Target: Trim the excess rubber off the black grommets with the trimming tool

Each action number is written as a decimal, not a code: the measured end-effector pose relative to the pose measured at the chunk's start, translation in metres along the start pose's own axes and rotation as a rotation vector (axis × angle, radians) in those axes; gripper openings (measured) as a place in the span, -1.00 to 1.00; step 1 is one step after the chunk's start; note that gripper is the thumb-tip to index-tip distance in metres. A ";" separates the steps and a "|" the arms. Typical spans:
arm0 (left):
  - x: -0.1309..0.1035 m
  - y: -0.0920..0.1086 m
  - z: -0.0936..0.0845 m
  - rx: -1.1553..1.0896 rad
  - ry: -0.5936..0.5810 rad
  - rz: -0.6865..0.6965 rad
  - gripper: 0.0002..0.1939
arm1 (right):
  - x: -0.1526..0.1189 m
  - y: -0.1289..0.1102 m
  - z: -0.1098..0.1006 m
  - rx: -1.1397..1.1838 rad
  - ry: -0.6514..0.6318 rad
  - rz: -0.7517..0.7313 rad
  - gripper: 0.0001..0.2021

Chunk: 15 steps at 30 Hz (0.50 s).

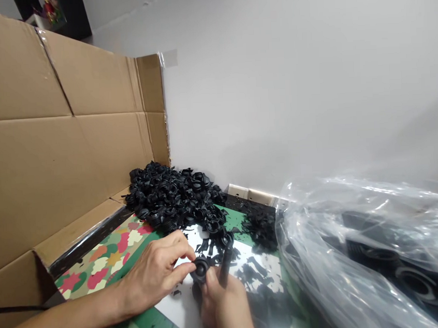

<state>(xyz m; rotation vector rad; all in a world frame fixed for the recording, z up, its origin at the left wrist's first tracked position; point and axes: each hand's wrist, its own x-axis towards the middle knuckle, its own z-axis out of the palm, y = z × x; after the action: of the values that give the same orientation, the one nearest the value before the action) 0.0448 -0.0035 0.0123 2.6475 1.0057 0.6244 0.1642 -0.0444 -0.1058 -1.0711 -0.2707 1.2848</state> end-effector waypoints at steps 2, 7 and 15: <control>-0.002 -0.002 0.001 0.100 0.029 0.120 -0.89 | 0.000 0.000 -0.001 -0.011 -0.018 0.001 -0.40; 0.000 -0.004 0.000 0.355 -0.043 0.354 -0.83 | -0.002 -0.007 -0.004 -0.094 -0.110 0.012 -0.44; 0.007 -0.001 0.006 0.539 -0.038 0.567 -0.77 | 0.001 -0.005 -0.007 -0.189 -0.123 -0.081 -0.45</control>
<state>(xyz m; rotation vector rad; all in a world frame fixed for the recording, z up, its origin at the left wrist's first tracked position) 0.0514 0.0012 0.0089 3.4477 0.4340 0.4392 0.1728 -0.0467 -0.1062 -1.1301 -0.5325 1.2730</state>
